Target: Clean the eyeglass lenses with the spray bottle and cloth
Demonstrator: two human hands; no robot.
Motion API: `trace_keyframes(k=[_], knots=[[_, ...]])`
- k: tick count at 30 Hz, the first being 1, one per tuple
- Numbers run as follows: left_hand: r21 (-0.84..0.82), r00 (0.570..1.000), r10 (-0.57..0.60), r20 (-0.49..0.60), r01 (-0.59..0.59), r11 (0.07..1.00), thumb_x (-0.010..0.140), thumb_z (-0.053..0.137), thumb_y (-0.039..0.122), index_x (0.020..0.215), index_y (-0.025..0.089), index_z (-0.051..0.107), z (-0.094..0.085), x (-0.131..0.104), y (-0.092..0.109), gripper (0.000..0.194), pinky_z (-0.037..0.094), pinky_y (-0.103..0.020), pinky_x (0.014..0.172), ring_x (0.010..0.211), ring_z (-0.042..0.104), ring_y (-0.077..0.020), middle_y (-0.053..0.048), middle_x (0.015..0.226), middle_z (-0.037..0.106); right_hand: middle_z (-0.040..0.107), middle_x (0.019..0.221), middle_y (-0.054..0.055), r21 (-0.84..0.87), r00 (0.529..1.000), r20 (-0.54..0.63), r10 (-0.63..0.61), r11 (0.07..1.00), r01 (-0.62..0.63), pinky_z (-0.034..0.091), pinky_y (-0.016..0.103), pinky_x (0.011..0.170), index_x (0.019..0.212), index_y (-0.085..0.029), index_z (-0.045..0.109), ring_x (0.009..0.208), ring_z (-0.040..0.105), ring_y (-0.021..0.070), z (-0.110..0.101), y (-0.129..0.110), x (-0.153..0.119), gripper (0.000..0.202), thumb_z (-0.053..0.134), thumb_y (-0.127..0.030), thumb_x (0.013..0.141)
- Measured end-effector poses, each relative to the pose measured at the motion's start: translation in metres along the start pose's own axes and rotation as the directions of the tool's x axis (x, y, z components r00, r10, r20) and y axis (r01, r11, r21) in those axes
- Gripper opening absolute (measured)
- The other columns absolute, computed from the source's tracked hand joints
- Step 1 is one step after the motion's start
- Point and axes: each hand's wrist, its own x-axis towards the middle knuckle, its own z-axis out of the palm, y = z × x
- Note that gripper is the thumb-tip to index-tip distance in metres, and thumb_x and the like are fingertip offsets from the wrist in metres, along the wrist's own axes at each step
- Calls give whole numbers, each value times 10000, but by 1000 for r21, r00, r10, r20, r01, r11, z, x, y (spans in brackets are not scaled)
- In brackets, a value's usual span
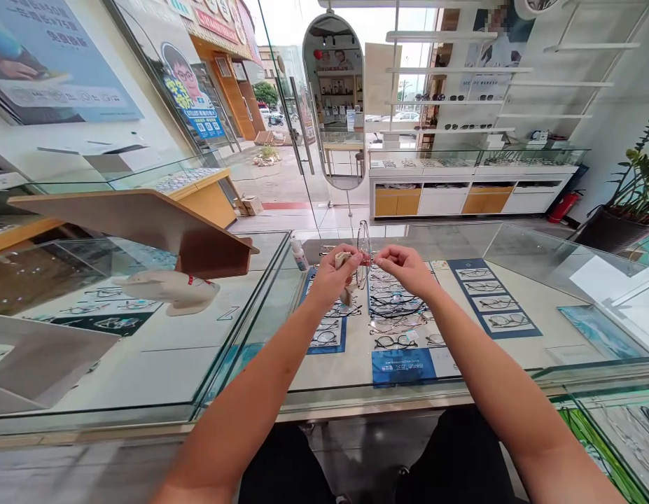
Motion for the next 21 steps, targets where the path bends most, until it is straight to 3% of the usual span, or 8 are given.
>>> trace_keyframes(k=[4, 7, 14, 21], knots=[[39, 1000, 16, 16, -16, 999, 807, 921, 677, 922, 219, 684, -4, 2, -2, 528, 370, -227, 525, 744, 671, -164, -79, 947, 827, 376, 632, -78, 30, 993, -113, -41, 999, 45, 264, 323, 646, 932, -224, 778, 636, 300, 142, -1, 1, -1, 431, 834, -647, 875], [100, 997, 63, 52, -68, 993, 842, 894, 652, 912, 219, 715, -7, 3, -4, 475, 471, -261, 592, 836, 741, -209, -87, 953, 839, 366, 636, -73, 53, 986, -160, -50, 997, 60, 258, 329, 640, 979, -228, 820, 634, 290, 143, -2, 1, -1, 472, 856, -684, 863], [193, 984, 109, 143, -135, 972, 878, 867, 584, 896, 215, 781, -7, 1, -3, 379, 596, -352, 806, 839, 751, -226, -59, 869, 815, 441, 635, -50, 73, 986, -162, -34, 996, 46, 265, 337, 655, 925, -238, 831, 647, 328, 150, -1, 7, 1, 473, 884, -698, 829], [241, 978, 151, 143, -182, 953, 884, 854, 588, 851, 211, 802, -9, 5, -11, 382, 592, -356, 749, 786, 729, -229, -64, 812, 786, 416, 615, -64, 97, 989, -148, -11, 995, 26, 238, 330, 646, 882, -225, 797, 633, 305, 138, -1, 6, 1, 433, 876, -646, 814]])
